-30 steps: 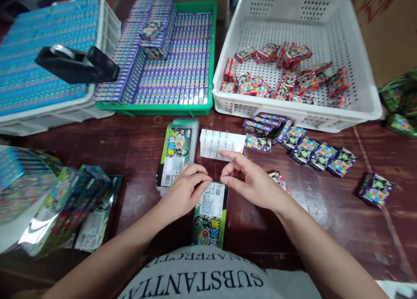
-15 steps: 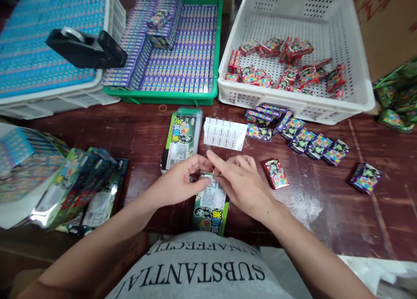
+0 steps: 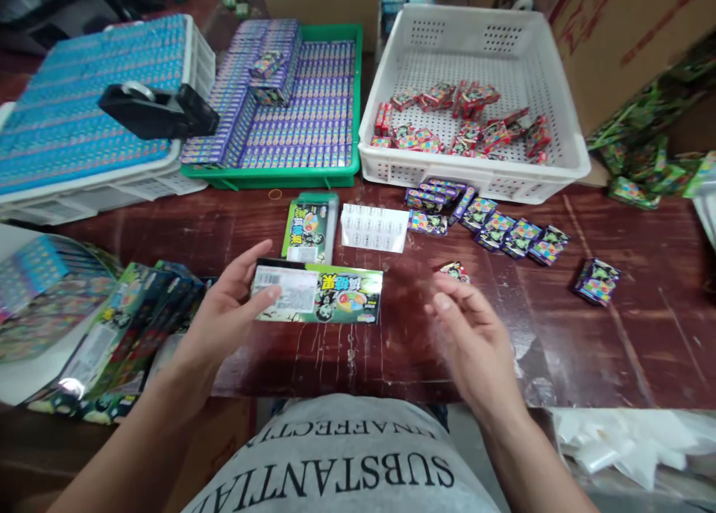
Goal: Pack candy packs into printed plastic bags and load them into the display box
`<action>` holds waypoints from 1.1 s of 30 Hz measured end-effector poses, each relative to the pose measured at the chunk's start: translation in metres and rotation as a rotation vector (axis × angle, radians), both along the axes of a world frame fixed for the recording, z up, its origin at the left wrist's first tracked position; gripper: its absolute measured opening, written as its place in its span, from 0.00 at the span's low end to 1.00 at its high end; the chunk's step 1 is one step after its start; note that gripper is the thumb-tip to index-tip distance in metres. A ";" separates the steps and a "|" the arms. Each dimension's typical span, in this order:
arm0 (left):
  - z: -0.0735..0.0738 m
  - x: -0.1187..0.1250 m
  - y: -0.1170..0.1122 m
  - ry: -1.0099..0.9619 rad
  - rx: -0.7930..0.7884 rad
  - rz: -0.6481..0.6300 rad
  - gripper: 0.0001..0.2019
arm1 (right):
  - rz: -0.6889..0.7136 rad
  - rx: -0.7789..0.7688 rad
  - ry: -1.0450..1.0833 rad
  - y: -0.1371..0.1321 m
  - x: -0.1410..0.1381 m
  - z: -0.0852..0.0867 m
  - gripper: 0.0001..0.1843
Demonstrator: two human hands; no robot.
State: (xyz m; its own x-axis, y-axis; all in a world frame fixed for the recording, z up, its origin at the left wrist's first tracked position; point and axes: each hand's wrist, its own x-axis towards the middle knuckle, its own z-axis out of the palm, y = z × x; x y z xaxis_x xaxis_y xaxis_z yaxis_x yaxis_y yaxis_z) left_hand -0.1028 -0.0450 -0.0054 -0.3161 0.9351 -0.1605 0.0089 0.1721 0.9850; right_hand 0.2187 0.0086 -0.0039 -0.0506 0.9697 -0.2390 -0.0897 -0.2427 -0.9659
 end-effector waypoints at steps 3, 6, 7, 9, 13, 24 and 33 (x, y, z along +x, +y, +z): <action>-0.002 0.009 -0.021 -0.025 -0.004 0.091 0.29 | 0.055 -0.177 0.120 -0.004 -0.018 -0.001 0.09; -0.002 0.022 -0.039 -0.049 -0.013 0.161 0.26 | 0.117 -0.232 0.146 0.000 -0.043 -0.004 0.12; -0.001 0.025 -0.045 -0.070 -0.015 0.181 0.25 | 0.126 -0.231 0.144 0.001 -0.051 -0.005 0.12; 0.001 0.028 -0.057 -0.120 -0.016 0.228 0.24 | 0.138 -0.224 0.136 0.002 -0.065 -0.009 0.13; 0.004 0.025 -0.088 -0.260 -0.004 0.331 0.23 | 0.179 -0.221 0.145 -0.004 -0.081 -0.010 0.14; 0.021 -0.073 -0.171 -0.100 0.197 0.861 0.27 | 1.190 -0.025 0.172 0.015 -0.270 0.027 0.20; -0.033 -0.131 -0.177 0.102 0.046 1.357 0.28 | 1.063 0.515 -0.451 -0.006 -0.434 -0.003 0.20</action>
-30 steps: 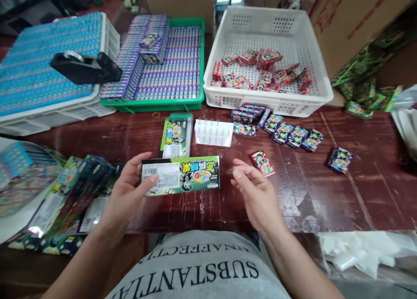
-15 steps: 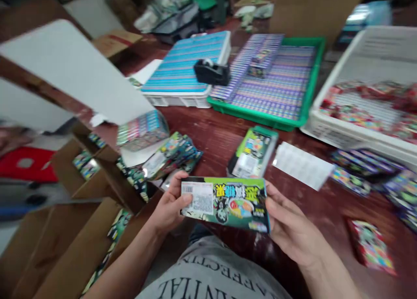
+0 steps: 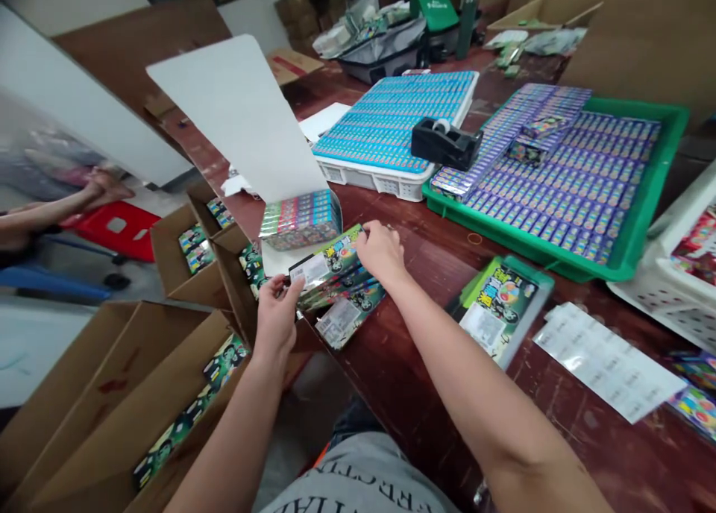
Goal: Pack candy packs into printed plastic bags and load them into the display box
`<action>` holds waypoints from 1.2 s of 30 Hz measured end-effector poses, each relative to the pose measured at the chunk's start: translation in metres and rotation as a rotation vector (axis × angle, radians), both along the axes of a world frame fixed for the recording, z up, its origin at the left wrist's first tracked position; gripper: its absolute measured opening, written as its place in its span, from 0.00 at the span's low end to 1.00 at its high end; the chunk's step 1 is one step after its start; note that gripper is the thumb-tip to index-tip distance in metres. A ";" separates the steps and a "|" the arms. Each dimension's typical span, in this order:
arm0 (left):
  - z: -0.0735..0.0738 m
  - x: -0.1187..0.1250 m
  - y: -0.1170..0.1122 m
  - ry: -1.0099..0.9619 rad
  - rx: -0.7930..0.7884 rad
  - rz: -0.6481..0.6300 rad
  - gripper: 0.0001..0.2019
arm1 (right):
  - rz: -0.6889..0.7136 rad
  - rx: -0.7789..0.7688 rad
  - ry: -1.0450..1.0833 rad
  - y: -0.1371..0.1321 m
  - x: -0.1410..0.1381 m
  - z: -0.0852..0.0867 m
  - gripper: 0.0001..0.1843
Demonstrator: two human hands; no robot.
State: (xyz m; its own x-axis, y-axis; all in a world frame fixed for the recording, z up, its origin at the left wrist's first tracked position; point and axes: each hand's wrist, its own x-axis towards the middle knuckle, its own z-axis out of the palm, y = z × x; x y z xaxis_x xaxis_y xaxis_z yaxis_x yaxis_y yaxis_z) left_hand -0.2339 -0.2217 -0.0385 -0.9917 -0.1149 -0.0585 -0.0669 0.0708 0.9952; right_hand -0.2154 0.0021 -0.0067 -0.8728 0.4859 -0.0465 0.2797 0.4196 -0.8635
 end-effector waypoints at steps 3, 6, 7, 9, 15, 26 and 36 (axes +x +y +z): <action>-0.006 0.002 -0.001 -0.074 0.072 -0.058 0.31 | 0.024 -0.035 -0.082 -0.002 0.001 -0.020 0.26; 0.012 0.016 -0.006 -0.138 0.119 -0.144 0.36 | 0.090 -0.079 -0.078 0.001 0.009 -0.025 0.28; 0.021 0.025 -0.008 -0.138 0.129 -0.174 0.38 | 0.125 -0.091 -0.053 0.004 0.013 -0.024 0.28; 0.036 0.048 -0.009 -0.108 0.134 -0.220 0.39 | 0.219 -0.114 0.009 0.010 0.020 -0.019 0.26; 0.023 0.107 0.006 -0.176 0.116 -0.102 0.33 | 0.445 -0.068 0.056 0.020 0.025 -0.014 0.22; 0.036 0.109 -0.007 0.291 -0.282 0.003 0.37 | 0.134 0.745 -0.176 0.075 0.233 -0.035 0.58; 0.037 0.166 0.160 -0.298 -0.011 -0.932 0.24 | 0.024 0.823 0.285 0.011 0.352 -0.050 0.16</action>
